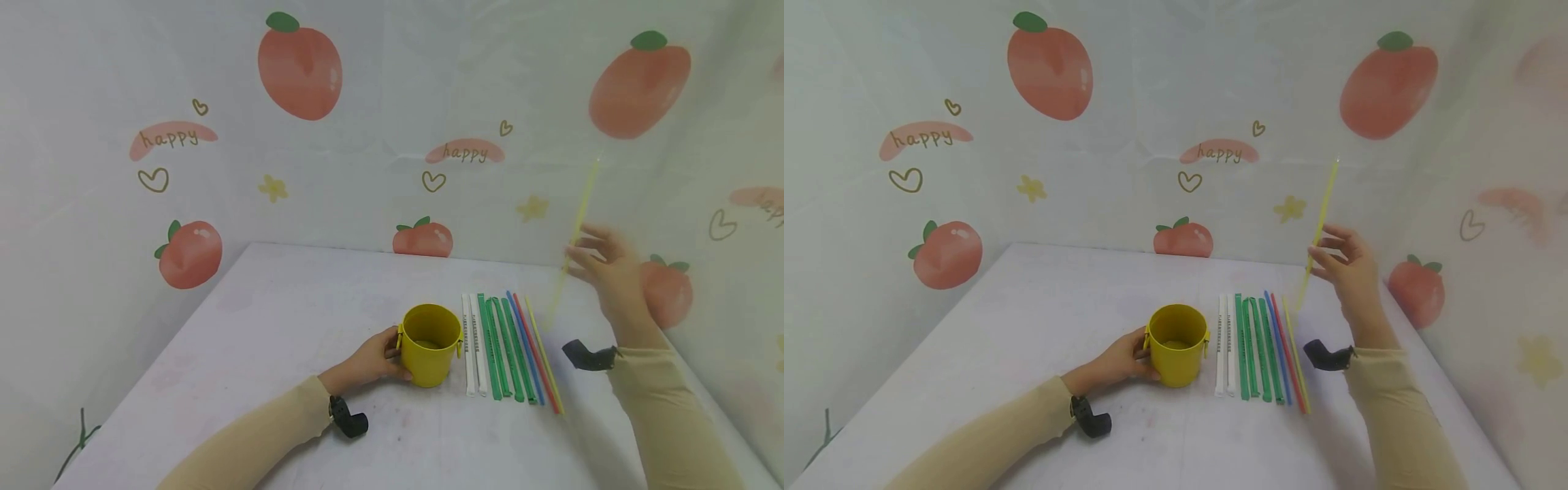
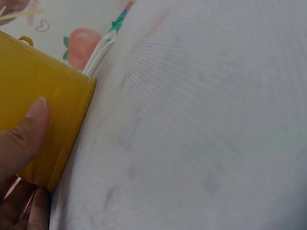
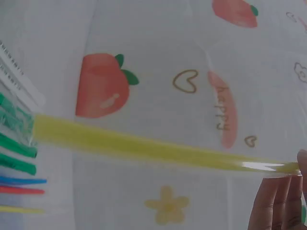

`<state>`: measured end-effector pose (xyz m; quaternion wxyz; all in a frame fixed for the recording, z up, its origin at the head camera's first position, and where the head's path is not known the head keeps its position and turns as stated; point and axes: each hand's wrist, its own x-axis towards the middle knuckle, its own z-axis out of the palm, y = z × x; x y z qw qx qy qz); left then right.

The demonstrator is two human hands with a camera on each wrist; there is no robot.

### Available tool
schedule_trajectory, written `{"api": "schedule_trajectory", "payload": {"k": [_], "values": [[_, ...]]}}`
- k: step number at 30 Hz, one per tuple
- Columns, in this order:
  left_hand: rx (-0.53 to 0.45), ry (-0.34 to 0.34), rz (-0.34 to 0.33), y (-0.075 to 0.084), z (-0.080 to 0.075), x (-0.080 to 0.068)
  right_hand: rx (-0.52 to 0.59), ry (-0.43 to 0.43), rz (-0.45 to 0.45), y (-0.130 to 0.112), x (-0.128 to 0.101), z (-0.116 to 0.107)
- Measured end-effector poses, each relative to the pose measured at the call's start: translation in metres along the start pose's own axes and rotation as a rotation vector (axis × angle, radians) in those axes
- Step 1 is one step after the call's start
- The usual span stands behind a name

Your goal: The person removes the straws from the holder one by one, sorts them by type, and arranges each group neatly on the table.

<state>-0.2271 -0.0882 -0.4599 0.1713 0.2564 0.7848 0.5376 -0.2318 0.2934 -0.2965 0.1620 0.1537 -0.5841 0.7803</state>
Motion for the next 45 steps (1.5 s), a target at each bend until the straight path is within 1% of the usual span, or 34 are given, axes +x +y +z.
{"api": "schedule_trajectory", "payload": {"k": [3,6,9,10,12,16,17,19,20,23,26,28,34,39,45], "values": [[-0.021,0.01,-0.029,0.001,0.0,0.0,-0.071,0.006,0.045,0.009,-0.003,-0.015],[-0.033,0.014,-0.04,0.0,0.001,0.0,-0.152,0.015,0.099,0.017,-0.007,-0.029],[-0.034,0.017,-0.045,0.0,0.001,0.0,-0.272,0.024,0.157,0.025,-0.012,-0.042],[-0.03,0.018,-0.045,0.001,0.001,0.0,-0.343,0.029,0.175,0.028,-0.014,-0.046],[-0.028,0.02,-0.046,0.001,0.001,-0.001,-0.519,0.018,0.213,0.033,-0.018,-0.054],[-0.031,0.018,-0.044,0.002,0.001,-0.001,-0.719,-0.033,0.242,0.045,-0.025,-0.066],[-0.035,0.017,-0.044,0.003,0.001,-0.001,-0.741,-0.051,0.25,0.048,-0.026,-0.068],[-0.036,0.016,-0.04,0.003,0.0,0.0,-0.736,-0.075,0.278,0.052,-0.028,-0.072],[-0.036,0.015,-0.037,0.002,0.0,0.0,-0.765,-0.089,0.305,0.055,-0.029,-0.073],[-0.031,0.015,-0.034,0.002,0.0,0.0,-0.795,-0.126,0.387,0.06,-0.031,-0.075],[-0.027,0.016,-0.037,0.002,0.0,0.0,-0.804,-0.151,0.447,0.063,-0.032,-0.077],[-0.027,0.017,-0.037,0.002,0.0,0.0,-0.809,-0.16,0.471,0.066,-0.033,-0.079],[-0.027,0.011,-0.038,0.004,0.0,-0.001,-0.779,-0.176,0.545,0.076,-0.035,-0.087],[-0.029,0.004,-0.025,0.003,0.0,-0.001,-0.761,-0.188,0.614,0.082,-0.035,-0.091],[-0.035,0.003,-0.024,0.002,0.001,-0.001,-0.745,-0.213,0.654,0.088,-0.036,-0.092]]}}
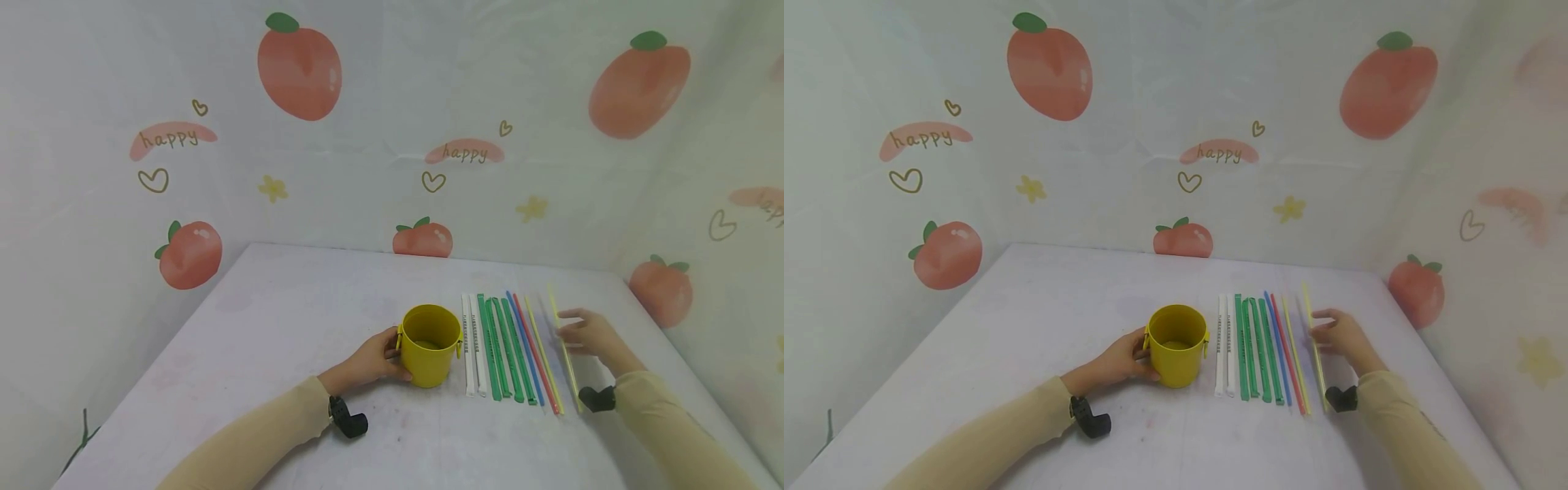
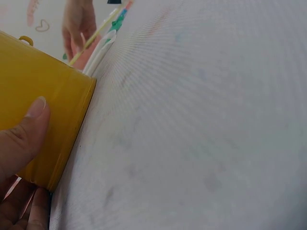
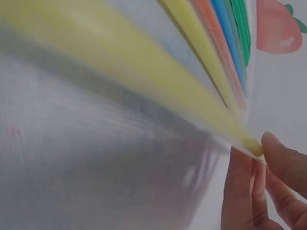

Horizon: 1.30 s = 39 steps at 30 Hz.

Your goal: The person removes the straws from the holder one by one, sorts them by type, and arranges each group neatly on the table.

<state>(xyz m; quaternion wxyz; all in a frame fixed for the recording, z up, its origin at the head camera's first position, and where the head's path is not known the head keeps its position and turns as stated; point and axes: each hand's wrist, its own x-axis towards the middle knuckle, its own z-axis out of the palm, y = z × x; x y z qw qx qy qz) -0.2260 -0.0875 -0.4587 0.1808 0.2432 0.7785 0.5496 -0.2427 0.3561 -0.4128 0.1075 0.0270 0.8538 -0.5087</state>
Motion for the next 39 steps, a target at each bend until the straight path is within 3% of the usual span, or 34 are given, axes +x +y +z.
{"api": "schedule_trajectory", "payload": {"k": [6,18,39], "values": [[0.008,0.0,-0.005,0.0,0.0,0.0,-0.017,0.009,0.036,0.001,0.003,0.003],[0.012,0.007,-0.004,0.002,0.0,-0.001,-0.162,0.024,0.15,-0.002,0.012,0.01],[0.014,0.008,-0.008,0.001,0.001,0.0,-0.223,0.036,0.272,0.003,0.022,0.016]]}}
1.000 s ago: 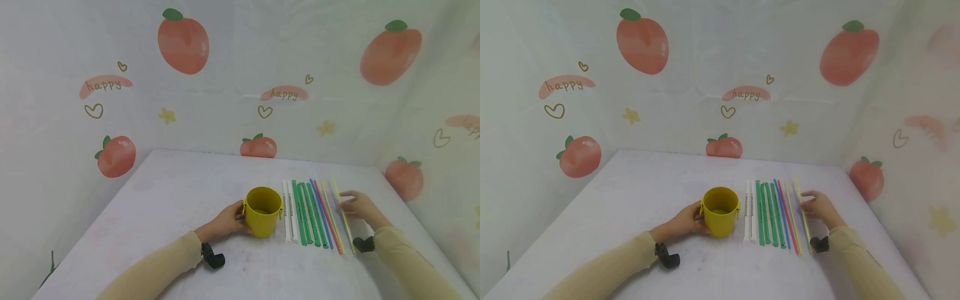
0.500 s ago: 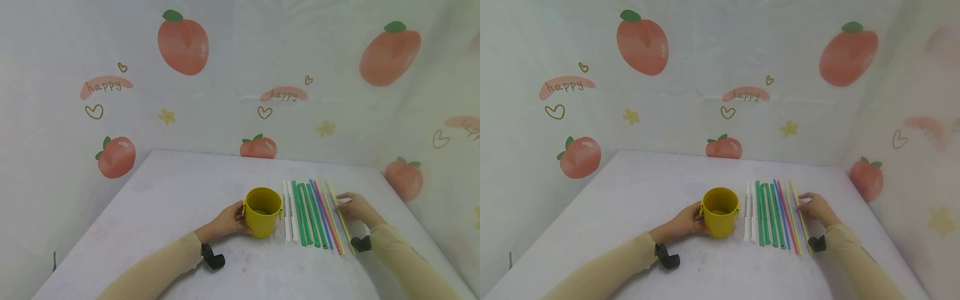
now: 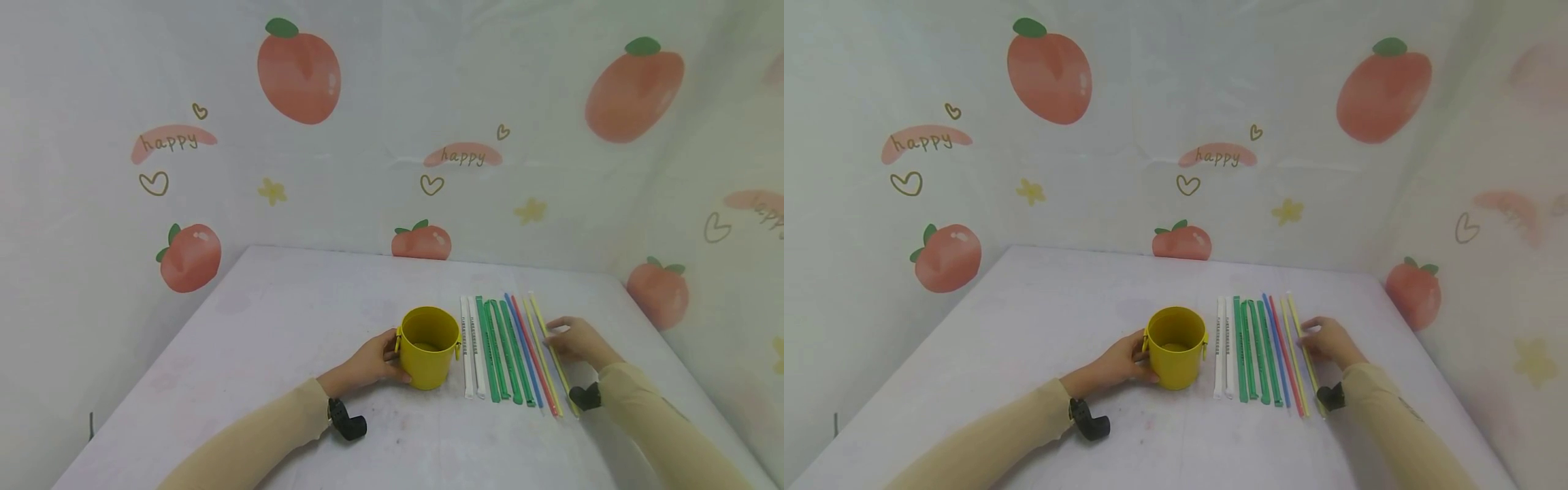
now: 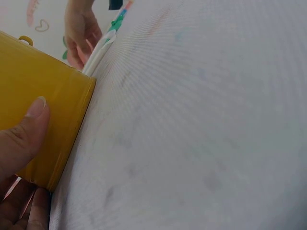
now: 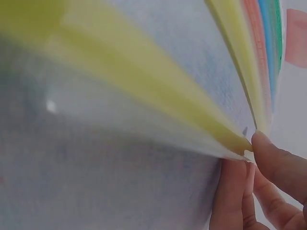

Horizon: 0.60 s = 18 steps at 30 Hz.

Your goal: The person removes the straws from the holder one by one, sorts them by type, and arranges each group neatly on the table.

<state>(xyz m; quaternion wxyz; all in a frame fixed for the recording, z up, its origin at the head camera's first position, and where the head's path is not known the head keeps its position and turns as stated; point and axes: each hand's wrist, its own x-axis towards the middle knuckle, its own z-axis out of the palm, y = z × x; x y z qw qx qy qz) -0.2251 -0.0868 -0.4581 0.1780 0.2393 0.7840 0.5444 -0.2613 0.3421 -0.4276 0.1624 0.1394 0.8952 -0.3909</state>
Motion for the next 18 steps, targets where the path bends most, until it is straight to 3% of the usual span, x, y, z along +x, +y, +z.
{"api": "schedule_trajectory", "payload": {"k": [18], "values": [[-0.005,-0.009,0.018,-0.0011,-0.0012,0.0002,-0.011,-0.008,0.009,-0.0048,-0.0035,0.0]]}}
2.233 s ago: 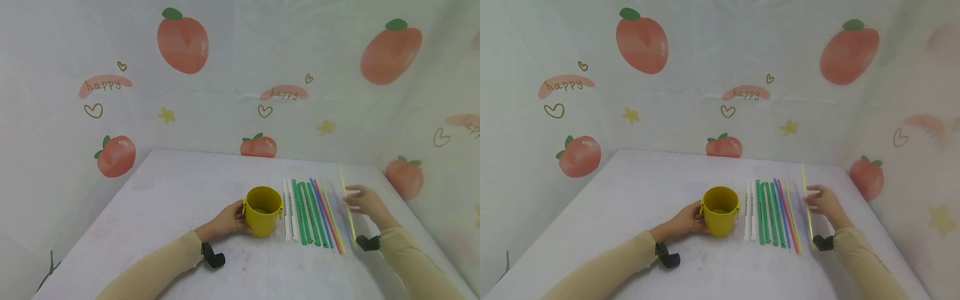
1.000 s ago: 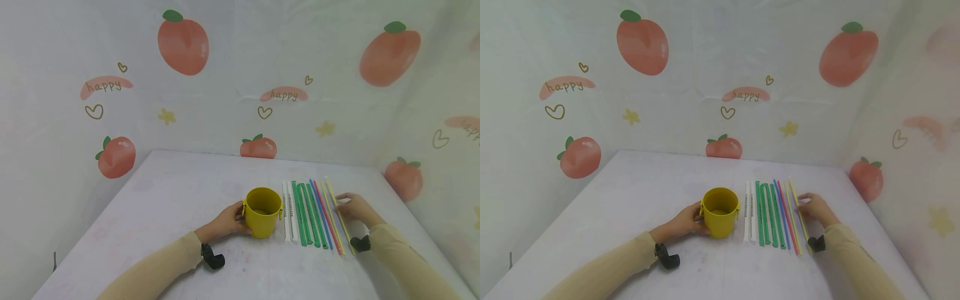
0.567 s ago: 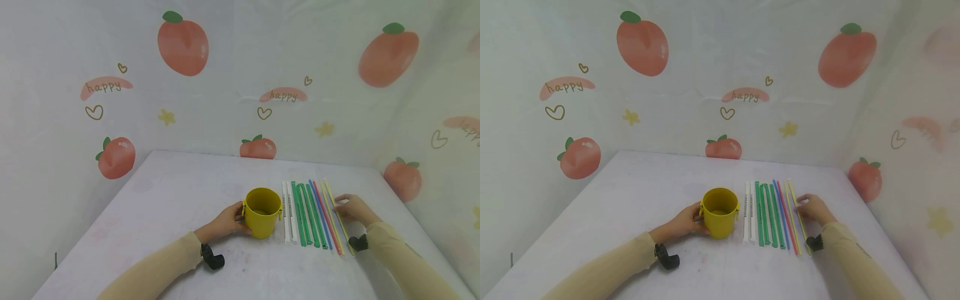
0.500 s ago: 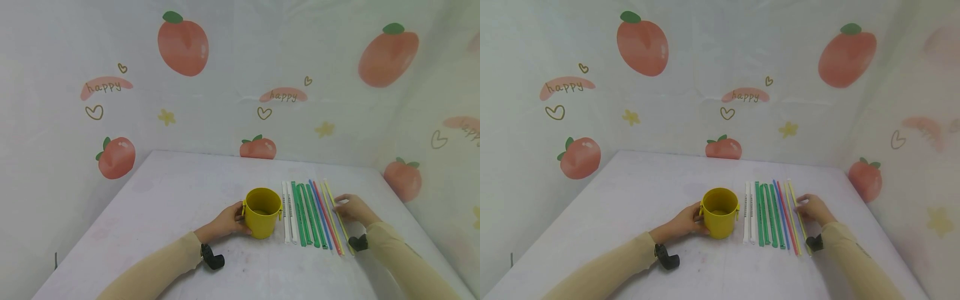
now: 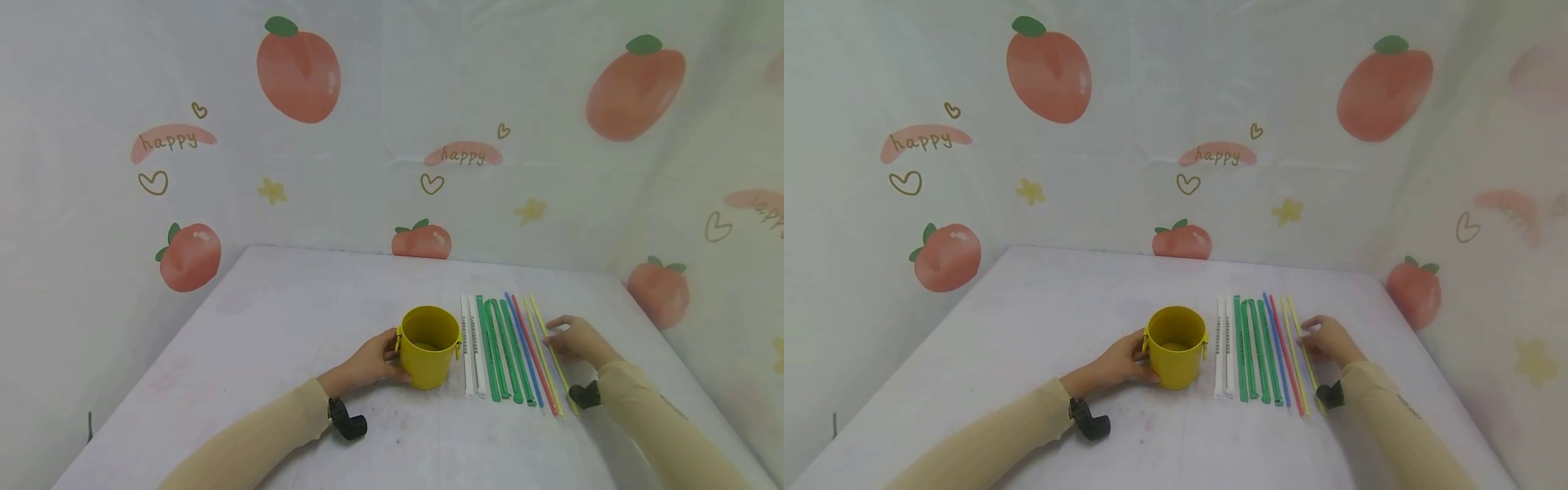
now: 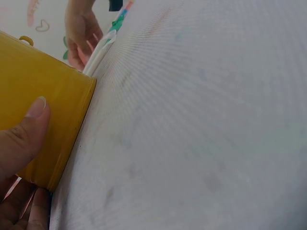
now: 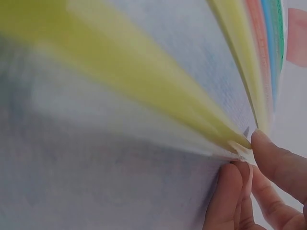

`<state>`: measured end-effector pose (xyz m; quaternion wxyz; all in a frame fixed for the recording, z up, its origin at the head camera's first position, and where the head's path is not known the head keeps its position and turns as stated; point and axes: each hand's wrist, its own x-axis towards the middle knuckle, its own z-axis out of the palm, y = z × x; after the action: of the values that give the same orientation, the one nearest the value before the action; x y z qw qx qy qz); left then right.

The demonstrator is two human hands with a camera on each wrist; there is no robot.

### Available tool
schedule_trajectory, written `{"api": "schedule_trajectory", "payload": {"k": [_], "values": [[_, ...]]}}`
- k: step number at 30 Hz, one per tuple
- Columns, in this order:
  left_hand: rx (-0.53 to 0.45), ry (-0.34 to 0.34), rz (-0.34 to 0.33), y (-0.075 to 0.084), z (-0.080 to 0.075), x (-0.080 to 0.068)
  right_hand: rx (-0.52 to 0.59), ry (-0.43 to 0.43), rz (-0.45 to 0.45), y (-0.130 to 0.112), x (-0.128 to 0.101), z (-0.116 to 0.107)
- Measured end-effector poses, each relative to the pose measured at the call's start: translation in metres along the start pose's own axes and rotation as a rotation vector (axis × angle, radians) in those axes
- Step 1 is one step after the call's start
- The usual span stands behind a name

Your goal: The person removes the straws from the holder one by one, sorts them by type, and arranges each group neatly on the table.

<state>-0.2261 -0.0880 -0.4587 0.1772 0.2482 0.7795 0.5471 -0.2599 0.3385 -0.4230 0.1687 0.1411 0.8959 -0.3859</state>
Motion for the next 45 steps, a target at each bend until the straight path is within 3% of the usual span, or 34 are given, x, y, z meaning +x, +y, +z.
{"api": "schedule_trajectory", "payload": {"k": [30,45], "values": [[-0.034,-0.005,-0.01,0.0006,0.0003,-0.0008,-0.039,-0.016,0.002,-0.0023,-0.0017,-0.0025],[-0.02,-0.002,-0.005,-0.0006,0.0,-0.0003,-0.007,-0.023,0.008,-0.0014,-0.0017,-0.006]]}}
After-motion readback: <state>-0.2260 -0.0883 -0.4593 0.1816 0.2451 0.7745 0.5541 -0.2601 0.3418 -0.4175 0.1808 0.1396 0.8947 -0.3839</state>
